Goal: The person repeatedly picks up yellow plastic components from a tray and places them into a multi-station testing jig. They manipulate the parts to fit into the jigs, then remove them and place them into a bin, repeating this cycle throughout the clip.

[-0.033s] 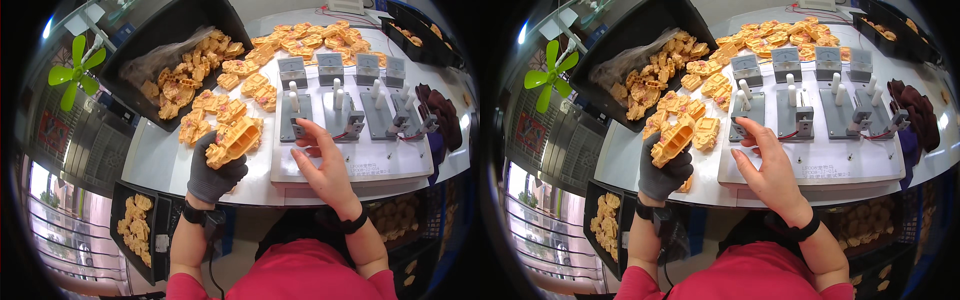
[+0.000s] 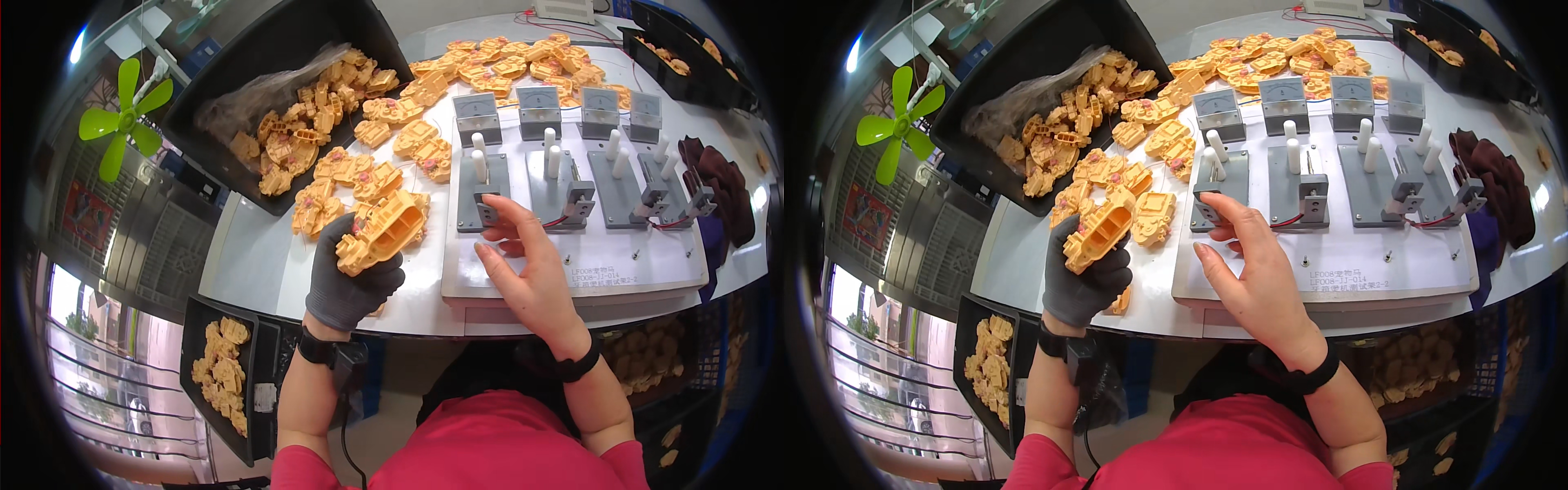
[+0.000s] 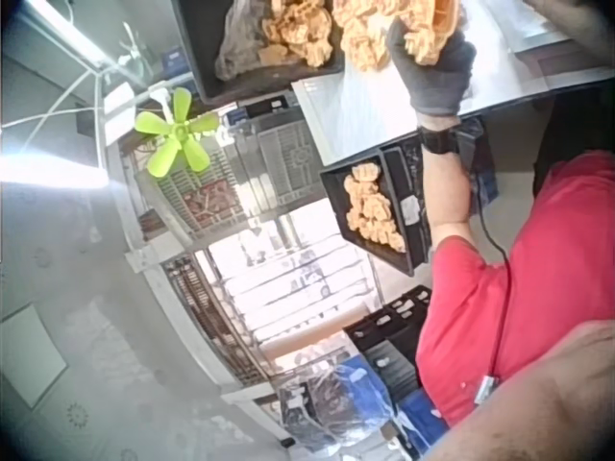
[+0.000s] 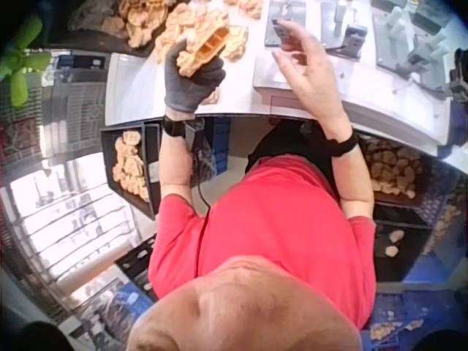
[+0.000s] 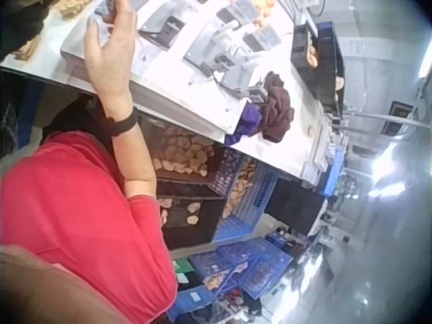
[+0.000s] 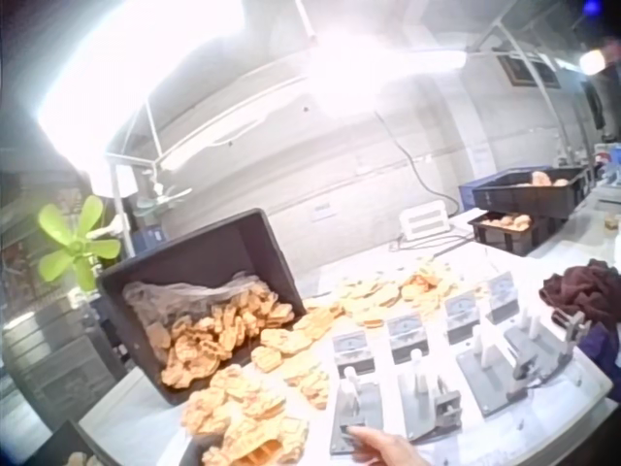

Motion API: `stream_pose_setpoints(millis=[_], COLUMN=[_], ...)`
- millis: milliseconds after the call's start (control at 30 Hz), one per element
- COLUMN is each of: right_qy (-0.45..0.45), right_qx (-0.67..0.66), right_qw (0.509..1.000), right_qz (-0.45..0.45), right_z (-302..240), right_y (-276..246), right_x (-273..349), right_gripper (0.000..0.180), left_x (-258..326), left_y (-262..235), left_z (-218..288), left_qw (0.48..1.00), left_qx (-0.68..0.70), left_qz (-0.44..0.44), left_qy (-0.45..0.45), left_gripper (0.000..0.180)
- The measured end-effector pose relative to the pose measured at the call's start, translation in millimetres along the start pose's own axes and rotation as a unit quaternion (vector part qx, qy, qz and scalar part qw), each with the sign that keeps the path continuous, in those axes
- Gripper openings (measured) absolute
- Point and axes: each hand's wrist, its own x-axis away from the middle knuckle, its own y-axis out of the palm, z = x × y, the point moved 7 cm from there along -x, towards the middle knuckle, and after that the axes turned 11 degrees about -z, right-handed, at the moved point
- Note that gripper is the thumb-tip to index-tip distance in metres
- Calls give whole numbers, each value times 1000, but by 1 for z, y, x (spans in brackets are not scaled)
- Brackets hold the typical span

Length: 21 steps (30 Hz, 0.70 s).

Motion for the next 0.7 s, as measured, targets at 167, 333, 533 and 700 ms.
stream_pose_setpoints(millis=[167, 333, 533, 700], right_qy=[10, -9, -38, -42], right_qx=[-37, -44, -19, -40], right_qw=[999, 999, 999, 998], right_qz=[-4, -3, 4, -4], right_z=[3, 0, -2, -3], right_y=[-1, -1, -2, 0], right_x=[1, 3, 2, 2], right_gripper=[36, 32, 33, 34], left_x=[-7, -29, -94, -115], left_y=[1, -2, 39, 82], left_z=[2, 30, 62, 46], left_qw=[997, 986, 876, 710], left_qx=[59, -146, -446, -671], left_qz=[-2, 83, -12, 18], left_qy=[-58, 23, 184, 215], left_gripper=[40, 33, 50, 63])
